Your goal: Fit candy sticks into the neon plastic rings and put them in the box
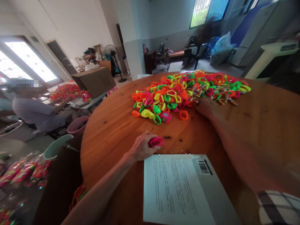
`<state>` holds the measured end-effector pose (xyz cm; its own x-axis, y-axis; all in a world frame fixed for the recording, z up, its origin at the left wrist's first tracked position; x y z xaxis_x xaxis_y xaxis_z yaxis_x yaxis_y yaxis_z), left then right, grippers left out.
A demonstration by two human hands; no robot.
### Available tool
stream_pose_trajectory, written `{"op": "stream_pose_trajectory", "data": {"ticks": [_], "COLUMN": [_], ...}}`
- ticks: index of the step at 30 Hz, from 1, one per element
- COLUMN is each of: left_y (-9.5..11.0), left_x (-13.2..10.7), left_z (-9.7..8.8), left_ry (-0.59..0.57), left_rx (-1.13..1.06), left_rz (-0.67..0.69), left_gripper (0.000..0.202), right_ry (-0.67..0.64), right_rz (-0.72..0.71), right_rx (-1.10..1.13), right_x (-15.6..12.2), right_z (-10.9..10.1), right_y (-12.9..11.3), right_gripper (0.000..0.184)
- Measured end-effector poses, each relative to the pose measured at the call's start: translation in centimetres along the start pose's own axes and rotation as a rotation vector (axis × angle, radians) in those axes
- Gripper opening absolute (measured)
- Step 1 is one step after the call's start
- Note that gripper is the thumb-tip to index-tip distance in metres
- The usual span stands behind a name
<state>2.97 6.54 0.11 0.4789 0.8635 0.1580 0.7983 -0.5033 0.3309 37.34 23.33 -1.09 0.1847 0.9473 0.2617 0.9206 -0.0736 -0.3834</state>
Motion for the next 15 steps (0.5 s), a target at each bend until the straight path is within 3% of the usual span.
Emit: {"op": "stream_pose_trajectory", "data": {"ticks": [9,12,15], "left_y": [-0.2,0.5,1.3], "left_x": [-0.6,-0.4,0.2], "left_z": [-0.7,-0.8,-0.8], "left_ry": [-0.078,-0.089,-0.078], "left_rx": [-0.052,0.027,0.073], "left_rz": [0.081,0.078,0.085], "left_gripper": [0.064,0.063,0.044], "right_ry": [-0.014,-0.050,-0.060], "right_rz": [0.053,0.044,-0.039], "right_rx": [-0.027,-0.055,-0.067], "right_x": [-4.1,-5.4,-6.6], "right_z": [-0.8,-1.0,-0.9], "right_y": [0.0,-0.4,-1.0], "right_gripper": [0.032,0.025,0.024]}}
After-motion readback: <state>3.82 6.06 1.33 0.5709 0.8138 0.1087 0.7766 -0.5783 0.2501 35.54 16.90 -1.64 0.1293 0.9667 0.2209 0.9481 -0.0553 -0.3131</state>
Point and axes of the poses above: each hand's wrist, its own x-axis towards the middle knuckle, its own z-axis out of the palm, y = z × x, the point moved 4 cm from there along x, towards the middle knuckle, and after that the axes turned 14 degrees about x, right-handed, at the moved point
